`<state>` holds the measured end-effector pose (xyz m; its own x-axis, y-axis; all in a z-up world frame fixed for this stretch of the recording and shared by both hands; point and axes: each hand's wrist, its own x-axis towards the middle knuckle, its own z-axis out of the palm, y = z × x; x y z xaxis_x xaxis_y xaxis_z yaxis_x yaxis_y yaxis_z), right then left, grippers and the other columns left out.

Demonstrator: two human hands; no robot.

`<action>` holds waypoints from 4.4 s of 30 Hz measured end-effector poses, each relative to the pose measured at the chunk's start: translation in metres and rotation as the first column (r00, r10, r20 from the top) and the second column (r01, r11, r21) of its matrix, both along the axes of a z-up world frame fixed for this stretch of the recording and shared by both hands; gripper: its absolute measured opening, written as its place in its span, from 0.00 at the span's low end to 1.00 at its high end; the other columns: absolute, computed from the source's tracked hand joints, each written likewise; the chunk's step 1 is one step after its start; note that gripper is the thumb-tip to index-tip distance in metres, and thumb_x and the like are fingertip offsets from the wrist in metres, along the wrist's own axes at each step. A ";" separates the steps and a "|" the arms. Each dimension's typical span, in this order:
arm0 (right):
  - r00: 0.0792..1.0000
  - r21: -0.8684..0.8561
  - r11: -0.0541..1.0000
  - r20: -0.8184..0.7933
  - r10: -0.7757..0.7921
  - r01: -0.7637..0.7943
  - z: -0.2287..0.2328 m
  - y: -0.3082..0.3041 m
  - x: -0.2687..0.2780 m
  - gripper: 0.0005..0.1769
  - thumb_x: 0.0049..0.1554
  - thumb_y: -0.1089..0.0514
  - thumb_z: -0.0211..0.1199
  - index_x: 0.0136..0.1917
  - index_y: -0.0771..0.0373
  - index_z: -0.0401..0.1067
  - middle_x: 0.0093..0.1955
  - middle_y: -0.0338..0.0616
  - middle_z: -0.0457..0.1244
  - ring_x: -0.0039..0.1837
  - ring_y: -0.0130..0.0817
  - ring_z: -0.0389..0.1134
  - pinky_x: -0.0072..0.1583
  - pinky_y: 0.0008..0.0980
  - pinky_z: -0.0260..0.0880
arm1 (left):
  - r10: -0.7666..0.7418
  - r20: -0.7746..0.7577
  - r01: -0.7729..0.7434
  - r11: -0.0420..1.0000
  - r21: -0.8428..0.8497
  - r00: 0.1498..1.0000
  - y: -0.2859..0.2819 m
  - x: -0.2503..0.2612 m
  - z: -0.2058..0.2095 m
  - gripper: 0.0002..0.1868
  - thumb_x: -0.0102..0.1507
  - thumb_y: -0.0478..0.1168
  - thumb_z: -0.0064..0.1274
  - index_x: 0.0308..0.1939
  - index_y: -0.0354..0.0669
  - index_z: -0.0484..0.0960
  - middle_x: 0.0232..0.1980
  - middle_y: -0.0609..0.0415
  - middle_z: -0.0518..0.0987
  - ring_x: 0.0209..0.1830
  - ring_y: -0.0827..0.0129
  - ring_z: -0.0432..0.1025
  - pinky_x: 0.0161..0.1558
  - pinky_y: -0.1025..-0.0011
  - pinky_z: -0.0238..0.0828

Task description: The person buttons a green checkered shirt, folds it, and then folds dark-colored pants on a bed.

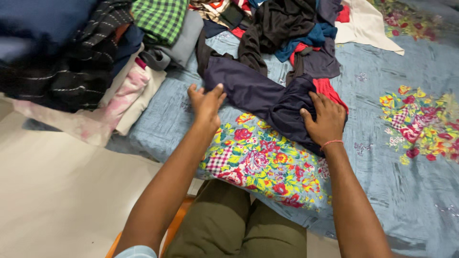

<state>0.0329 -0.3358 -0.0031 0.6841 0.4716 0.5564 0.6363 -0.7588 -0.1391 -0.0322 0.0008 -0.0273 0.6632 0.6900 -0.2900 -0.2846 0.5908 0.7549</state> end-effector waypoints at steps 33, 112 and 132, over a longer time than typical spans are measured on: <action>0.998 0.054 0.997 -0.039 -0.043 0.045 0.001 0.000 -0.004 0.33 0.59 0.39 0.63 0.72 0.56 0.70 0.71 0.53 0.63 0.72 0.50 0.61 0.71 0.51 0.52 | 0.259 0.051 -0.253 0.850 0.461 0.965 -0.006 0.040 0.042 0.20 0.60 0.33 0.58 0.55 0.41 0.73 0.51 0.54 0.76 0.50 0.66 0.73 0.57 0.68 0.68; 0.816 -0.035 0.817 -0.074 0.573 -0.576 0.073 0.121 -0.023 0.30 0.46 0.55 0.75 0.60 0.66 0.71 0.54 0.56 0.65 0.58 0.56 0.66 0.58 0.46 0.64 | -0.156 -0.151 0.142 -0.072 0.987 0.976 -0.034 -0.019 0.047 0.32 0.49 0.28 0.53 0.60 0.40 0.73 0.56 0.41 0.70 0.56 0.43 0.68 0.56 0.53 0.68; 0.918 0.410 0.859 -0.108 0.381 -0.308 0.075 0.126 -0.038 0.16 0.54 0.73 0.64 0.56 0.67 0.73 0.48 0.49 0.68 0.50 0.40 0.73 0.52 0.33 0.71 | -0.342 -0.055 -0.082 -0.376 0.923 0.938 -0.037 -0.034 0.063 0.29 0.48 0.36 0.62 0.54 0.42 0.77 0.61 0.47 0.69 0.68 0.52 0.61 0.64 0.47 0.53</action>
<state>-0.0048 -0.2099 0.0723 0.6215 0.4749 0.6231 0.7833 -0.3613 -0.5059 -0.0661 -0.0365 0.0354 0.6628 -0.2359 0.7106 -0.5695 -0.7750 0.2739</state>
